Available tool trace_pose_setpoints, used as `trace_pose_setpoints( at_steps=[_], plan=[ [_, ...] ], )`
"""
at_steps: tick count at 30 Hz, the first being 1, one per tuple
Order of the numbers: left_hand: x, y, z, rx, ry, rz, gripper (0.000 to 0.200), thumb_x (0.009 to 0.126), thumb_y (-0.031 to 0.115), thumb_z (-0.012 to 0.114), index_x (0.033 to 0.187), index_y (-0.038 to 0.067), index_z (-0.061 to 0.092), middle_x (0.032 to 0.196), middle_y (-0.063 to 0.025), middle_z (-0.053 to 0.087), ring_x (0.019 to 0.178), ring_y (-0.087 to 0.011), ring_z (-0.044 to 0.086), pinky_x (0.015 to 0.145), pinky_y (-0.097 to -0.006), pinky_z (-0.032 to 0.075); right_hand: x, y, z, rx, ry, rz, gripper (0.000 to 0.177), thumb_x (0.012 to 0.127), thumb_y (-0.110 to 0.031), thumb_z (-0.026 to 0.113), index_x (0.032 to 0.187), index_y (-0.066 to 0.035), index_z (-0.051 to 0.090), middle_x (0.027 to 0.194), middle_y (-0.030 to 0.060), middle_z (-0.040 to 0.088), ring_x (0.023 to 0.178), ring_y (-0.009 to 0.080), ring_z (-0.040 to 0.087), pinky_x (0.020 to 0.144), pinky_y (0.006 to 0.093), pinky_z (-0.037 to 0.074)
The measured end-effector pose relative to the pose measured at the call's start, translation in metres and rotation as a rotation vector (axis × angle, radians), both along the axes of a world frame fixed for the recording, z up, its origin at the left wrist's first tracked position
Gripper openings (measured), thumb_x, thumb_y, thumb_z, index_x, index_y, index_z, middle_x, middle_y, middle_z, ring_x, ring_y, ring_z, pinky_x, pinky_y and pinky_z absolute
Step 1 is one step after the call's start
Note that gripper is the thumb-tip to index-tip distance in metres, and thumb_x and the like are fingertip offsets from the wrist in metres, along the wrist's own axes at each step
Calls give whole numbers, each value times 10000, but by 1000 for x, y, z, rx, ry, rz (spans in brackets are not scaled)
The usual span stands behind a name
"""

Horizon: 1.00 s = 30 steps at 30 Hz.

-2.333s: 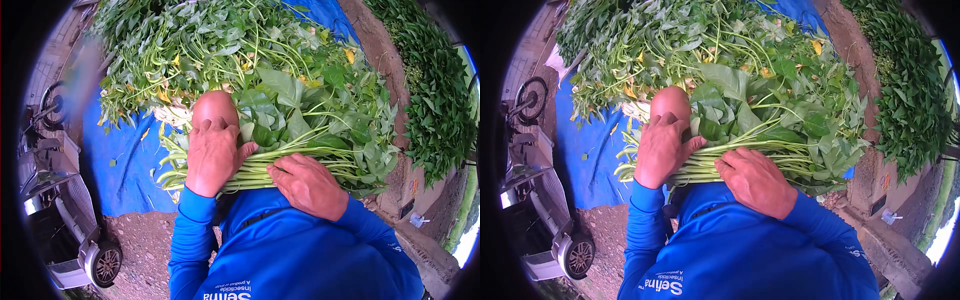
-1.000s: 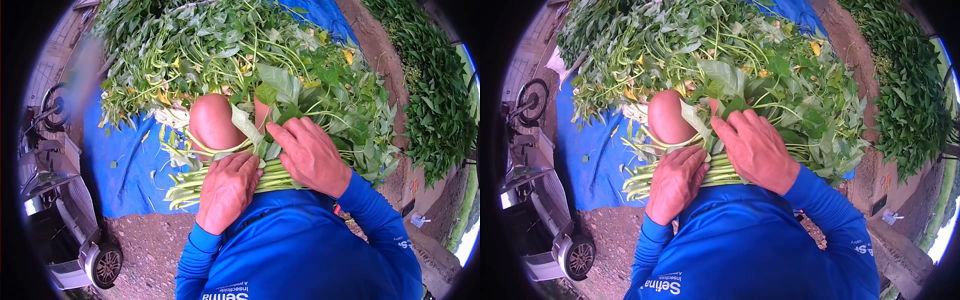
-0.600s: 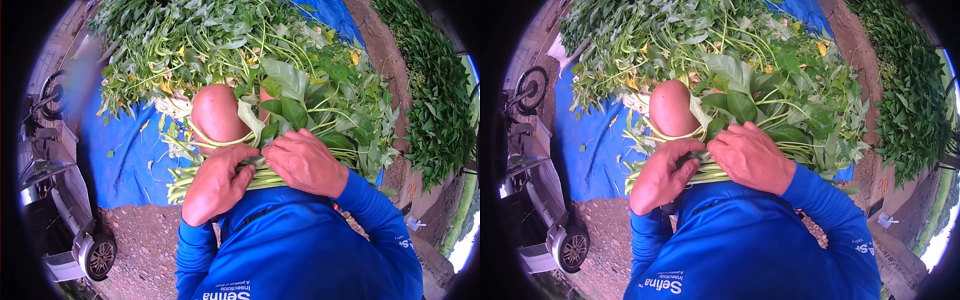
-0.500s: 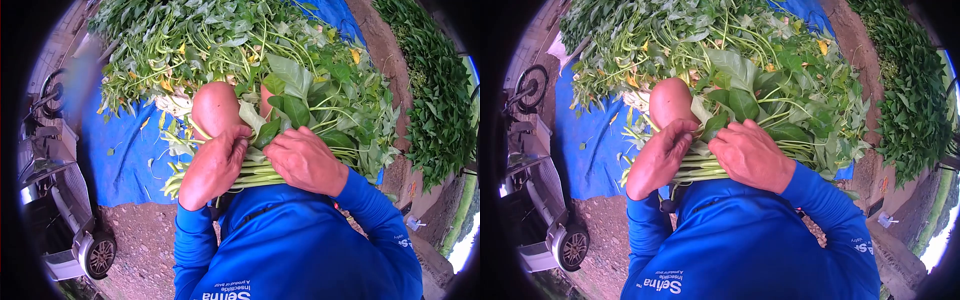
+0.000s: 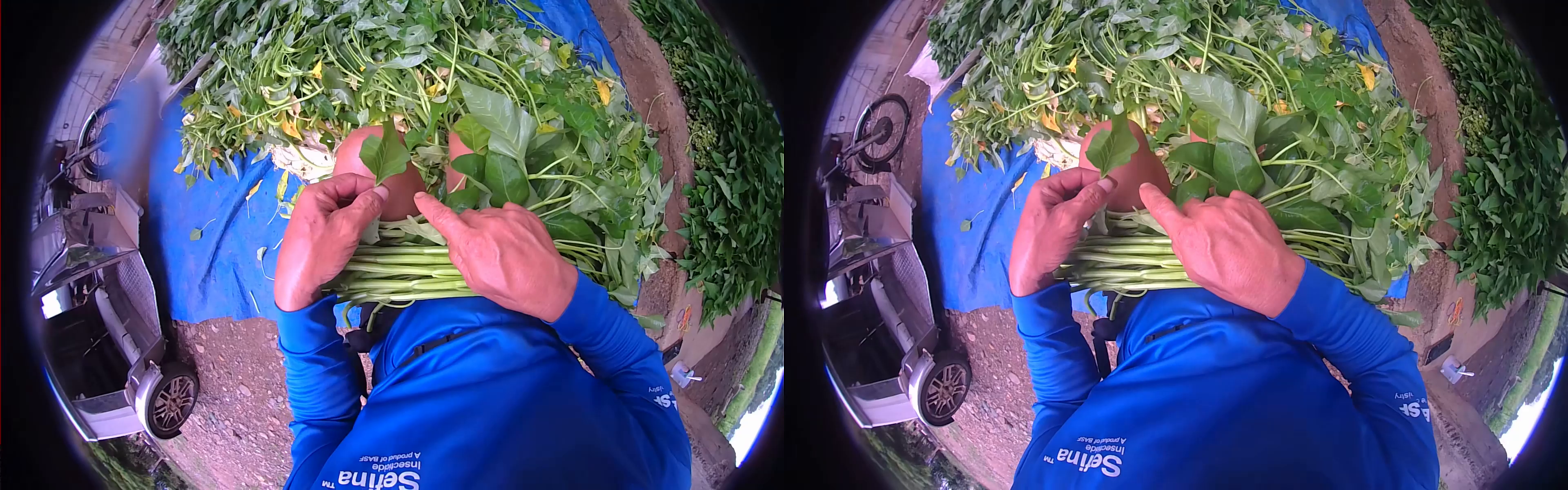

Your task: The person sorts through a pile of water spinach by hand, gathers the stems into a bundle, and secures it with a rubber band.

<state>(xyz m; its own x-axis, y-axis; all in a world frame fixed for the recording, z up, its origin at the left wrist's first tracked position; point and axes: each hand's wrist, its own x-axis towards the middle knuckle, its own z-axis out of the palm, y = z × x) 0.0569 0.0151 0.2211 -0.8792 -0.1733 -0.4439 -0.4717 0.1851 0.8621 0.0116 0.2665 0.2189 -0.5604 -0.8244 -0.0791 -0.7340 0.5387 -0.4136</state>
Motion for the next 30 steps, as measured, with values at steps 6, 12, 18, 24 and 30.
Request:
trace_pose_setpoints(
  at_steps=[6,12,18,24,30],
  plan=[
    [15,-10,8,61,47,62,224,1032,188,712,991,-29,752,800,28,660,729,-50,532,657,-259,447,4,-37,19,-326,109,-9,552,873,-253,752,1368,-37,640,1135,136,643,1070,283,640,859,415,484],
    [20,-22,-3,137,-6,152,254,1017,251,757,1028,-1,790,860,-3,721,761,-66,627,708,-260,537,7,-61,-9,-393,-19,123,158,885,-121,684,1034,-80,719,834,76,613,879,285,686,753,451,511],
    [19,-23,-6,69,26,144,264,1031,263,745,1020,6,803,857,-15,731,753,-82,632,695,-273,524,2,-66,-24,-439,-122,110,122,952,-192,684,1000,-86,719,845,100,640,825,326,675,761,490,538],
    [22,-24,-15,-207,64,262,301,1053,274,707,1016,-14,787,809,-21,710,723,-83,600,673,-288,501,11,-46,-27,-336,-261,122,360,1048,-356,642,1138,-26,756,992,96,684,980,296,637,879,458,509],
    [34,-33,-11,-641,118,405,335,1055,256,674,1042,-72,741,766,-191,703,664,-209,642,680,-433,524,18,-38,-32,-285,-272,108,403,1061,-365,626,1219,-14,746,1046,79,662,1033,277,620,903,447,494]
  ],
)
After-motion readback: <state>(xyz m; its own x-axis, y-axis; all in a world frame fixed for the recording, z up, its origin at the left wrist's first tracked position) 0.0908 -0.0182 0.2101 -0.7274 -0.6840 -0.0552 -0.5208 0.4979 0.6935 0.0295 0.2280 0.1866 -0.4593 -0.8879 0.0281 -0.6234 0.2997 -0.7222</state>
